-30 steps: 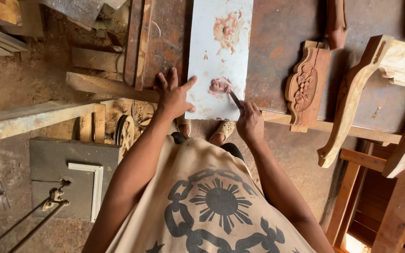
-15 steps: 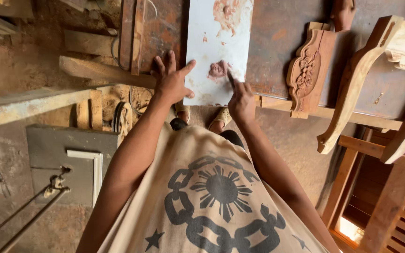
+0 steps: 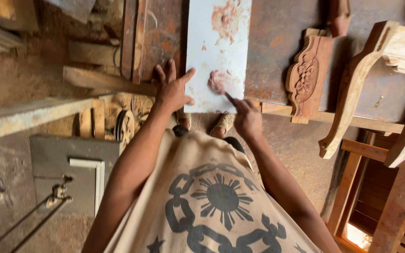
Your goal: The person applies a reddish-brown wood stain to a carved wooden piece using a small metal tool. They scoop the stain from a can, spread it onto a white mixing board, and then carefully apply it to the intricate details of the wood carving. The person repeatedly mixes the stain on the board and applies it to the wood, ensuring the carved areas are covered.
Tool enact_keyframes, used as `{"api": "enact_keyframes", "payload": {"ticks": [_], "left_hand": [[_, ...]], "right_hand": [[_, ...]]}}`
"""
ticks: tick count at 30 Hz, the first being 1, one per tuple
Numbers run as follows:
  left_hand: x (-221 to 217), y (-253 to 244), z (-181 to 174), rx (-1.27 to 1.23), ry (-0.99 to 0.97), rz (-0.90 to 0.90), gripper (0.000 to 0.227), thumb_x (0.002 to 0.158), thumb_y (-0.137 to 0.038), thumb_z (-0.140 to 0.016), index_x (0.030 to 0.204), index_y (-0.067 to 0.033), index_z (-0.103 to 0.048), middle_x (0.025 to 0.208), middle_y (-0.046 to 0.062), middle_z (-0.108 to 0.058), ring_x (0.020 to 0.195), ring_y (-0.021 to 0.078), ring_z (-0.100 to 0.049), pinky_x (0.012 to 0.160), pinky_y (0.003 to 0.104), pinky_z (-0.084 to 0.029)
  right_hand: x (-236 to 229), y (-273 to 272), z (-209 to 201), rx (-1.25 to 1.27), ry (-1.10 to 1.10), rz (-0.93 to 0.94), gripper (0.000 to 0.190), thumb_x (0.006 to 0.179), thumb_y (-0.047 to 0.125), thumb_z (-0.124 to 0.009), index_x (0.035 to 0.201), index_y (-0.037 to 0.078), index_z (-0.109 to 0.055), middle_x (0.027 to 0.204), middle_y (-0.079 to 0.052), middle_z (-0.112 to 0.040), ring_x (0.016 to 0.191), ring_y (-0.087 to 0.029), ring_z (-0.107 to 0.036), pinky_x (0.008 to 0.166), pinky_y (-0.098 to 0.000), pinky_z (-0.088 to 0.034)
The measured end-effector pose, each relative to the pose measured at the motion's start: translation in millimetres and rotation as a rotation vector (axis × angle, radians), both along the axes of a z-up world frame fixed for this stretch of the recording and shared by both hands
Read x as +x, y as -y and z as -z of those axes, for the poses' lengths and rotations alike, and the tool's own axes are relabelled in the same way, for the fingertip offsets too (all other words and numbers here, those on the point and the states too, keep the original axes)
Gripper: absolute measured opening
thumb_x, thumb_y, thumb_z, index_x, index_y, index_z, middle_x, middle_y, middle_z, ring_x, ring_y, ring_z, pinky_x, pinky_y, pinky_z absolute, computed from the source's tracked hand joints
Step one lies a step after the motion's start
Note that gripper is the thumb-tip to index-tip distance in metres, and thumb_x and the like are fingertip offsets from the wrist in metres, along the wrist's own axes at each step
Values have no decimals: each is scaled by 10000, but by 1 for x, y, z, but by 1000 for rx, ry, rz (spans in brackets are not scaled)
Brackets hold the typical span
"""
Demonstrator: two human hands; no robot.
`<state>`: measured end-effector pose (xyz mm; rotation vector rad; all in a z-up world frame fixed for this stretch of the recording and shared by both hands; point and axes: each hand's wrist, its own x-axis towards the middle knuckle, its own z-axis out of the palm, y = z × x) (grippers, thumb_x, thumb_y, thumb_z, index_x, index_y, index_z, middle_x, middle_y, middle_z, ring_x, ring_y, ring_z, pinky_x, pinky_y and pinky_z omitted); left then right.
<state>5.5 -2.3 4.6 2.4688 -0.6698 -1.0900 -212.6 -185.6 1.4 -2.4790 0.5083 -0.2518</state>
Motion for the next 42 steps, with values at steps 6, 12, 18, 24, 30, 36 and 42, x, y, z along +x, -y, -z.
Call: {"api": "enact_keyframes", "payload": {"ticks": [6,12,18,24,30,36,42], "left_hand": [[-12,-11,8,-46,70,20,1062,614,-321,-983,1528,-433,-456,1702,204,-45,1511,588,51,1147,826,-90],[-5,-6,5,-20,6,-3,1094,593,-288,-981,1524,-446,-429,1700,182,0,1506,582,95,1122,825,-64],[1,-4,13,-26,34,6,1096,588,-304,-986,1524,-440,-432,1695,188,11,1501,574,86,1126,830,-62],[-22,-18,35,-188,84,-25,1088,555,-311,-991,1505,-413,-473,1687,223,-3,1480,623,80,1193,759,-138],[-1,-3,13,-26,17,2,1090,588,-293,-988,1520,-436,-441,1692,200,19,1492,581,104,1128,826,-71],[-1,-4,13,-52,38,-5,1104,580,-301,-986,1533,-426,-442,1700,211,19,1496,596,97,1109,842,-81],[-23,-21,32,-97,64,-13,1088,573,-337,-1000,1520,-424,-471,1703,206,6,1495,603,93,1158,812,-50]], "right_hand": [[17,-20,34,44,-80,93,292,926,-32,-574,1141,31,-760,998,-234,-697,815,-435,-667,664,-485,-546],[24,10,19,-33,49,147,191,964,27,-612,1130,8,-702,989,-212,-682,857,-418,-661,736,-484,-554],[19,-1,17,-6,-45,-15,188,927,3,-627,1098,3,-706,939,-202,-686,820,-410,-666,698,-477,-544],[16,13,15,-40,91,74,183,944,-20,-641,1117,-16,-701,997,-216,-690,839,-410,-668,731,-461,-551],[8,16,-5,43,-98,135,203,919,0,-634,1098,21,-730,959,-204,-706,800,-389,-694,695,-453,-557],[8,-14,15,40,-16,66,192,943,30,-654,1120,16,-727,964,-209,-699,831,-425,-676,714,-466,-557],[30,-10,26,26,34,48,186,1009,51,-625,1166,11,-716,1014,-218,-688,827,-421,-663,691,-465,-537]]}}
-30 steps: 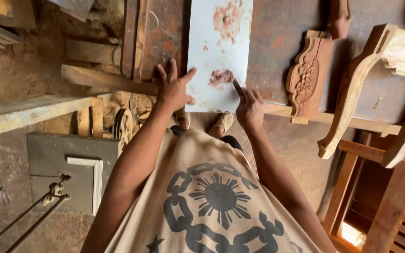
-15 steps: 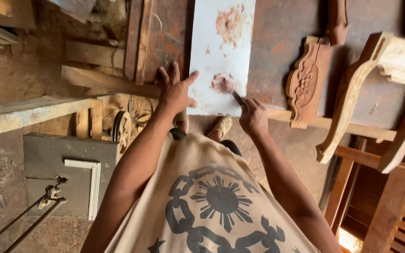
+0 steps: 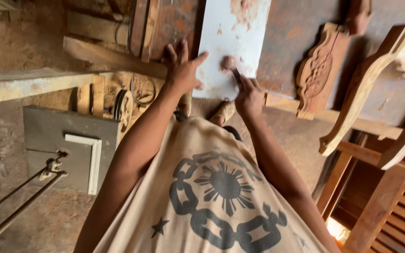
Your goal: The person applies a reddish-brown wood stain to a carved wooden piece using a small metal tool. They scoop the stain from a can, spread it onto a white mixing board, and then carefully apply it to the intricate details of the wood carving. The person repeatedly mixes the stain on the board and applies it to the wood, ensuring the carved areas are covered.
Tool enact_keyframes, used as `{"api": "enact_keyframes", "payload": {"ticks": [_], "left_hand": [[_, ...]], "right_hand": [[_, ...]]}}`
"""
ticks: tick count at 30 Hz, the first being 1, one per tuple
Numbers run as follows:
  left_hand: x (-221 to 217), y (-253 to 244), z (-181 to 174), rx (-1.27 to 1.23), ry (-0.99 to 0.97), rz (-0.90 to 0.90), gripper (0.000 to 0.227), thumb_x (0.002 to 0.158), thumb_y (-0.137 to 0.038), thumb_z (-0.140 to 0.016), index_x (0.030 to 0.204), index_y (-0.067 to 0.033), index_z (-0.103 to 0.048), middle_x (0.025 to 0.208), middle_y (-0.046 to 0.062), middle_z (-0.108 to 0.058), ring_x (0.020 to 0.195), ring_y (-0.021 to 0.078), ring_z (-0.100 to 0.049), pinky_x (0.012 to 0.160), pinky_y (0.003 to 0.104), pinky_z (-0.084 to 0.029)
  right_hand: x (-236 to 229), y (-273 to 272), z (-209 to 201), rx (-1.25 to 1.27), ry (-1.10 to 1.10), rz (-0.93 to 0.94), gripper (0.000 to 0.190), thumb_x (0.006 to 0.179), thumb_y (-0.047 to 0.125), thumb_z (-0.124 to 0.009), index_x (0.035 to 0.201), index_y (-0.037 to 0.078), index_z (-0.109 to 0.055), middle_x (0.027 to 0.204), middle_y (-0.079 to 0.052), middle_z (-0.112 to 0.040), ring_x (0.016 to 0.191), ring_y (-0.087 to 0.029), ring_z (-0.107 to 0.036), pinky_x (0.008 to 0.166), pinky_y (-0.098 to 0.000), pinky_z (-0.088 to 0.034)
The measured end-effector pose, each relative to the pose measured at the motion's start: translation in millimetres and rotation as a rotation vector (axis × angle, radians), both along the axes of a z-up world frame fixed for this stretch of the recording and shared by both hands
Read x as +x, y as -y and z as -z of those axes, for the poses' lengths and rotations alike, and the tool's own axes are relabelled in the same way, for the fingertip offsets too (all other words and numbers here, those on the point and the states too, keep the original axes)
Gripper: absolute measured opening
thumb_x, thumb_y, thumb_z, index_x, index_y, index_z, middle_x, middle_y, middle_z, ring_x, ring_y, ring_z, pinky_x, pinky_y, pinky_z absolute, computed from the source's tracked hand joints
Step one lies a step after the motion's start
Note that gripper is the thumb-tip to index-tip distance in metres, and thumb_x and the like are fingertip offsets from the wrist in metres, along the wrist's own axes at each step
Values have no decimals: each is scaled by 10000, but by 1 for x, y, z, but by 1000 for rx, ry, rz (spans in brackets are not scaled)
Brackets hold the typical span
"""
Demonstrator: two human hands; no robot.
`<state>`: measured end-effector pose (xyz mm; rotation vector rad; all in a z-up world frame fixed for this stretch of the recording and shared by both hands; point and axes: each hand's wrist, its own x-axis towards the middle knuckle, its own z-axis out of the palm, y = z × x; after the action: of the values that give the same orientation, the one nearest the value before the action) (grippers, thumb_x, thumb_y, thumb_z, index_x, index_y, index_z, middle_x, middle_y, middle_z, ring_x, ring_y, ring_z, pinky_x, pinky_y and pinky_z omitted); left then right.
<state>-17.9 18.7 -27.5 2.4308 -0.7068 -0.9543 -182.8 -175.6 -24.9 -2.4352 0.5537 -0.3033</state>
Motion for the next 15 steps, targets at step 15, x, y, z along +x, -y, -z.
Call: {"api": "enact_keyframes", "payload": {"ticks": [15], "left_hand": [[11,10,10,-334,216,65,1026,507,-251,-991,1460,-235,-613,1625,360,-230,1518,525,-211,1234,630,-179]], "right_hand": [[-32,18,-2,169,-296,79,490,849,-52,-501,1261,132,-693,1104,-186,-696,956,-372,-682,787,-464,-547]]}}
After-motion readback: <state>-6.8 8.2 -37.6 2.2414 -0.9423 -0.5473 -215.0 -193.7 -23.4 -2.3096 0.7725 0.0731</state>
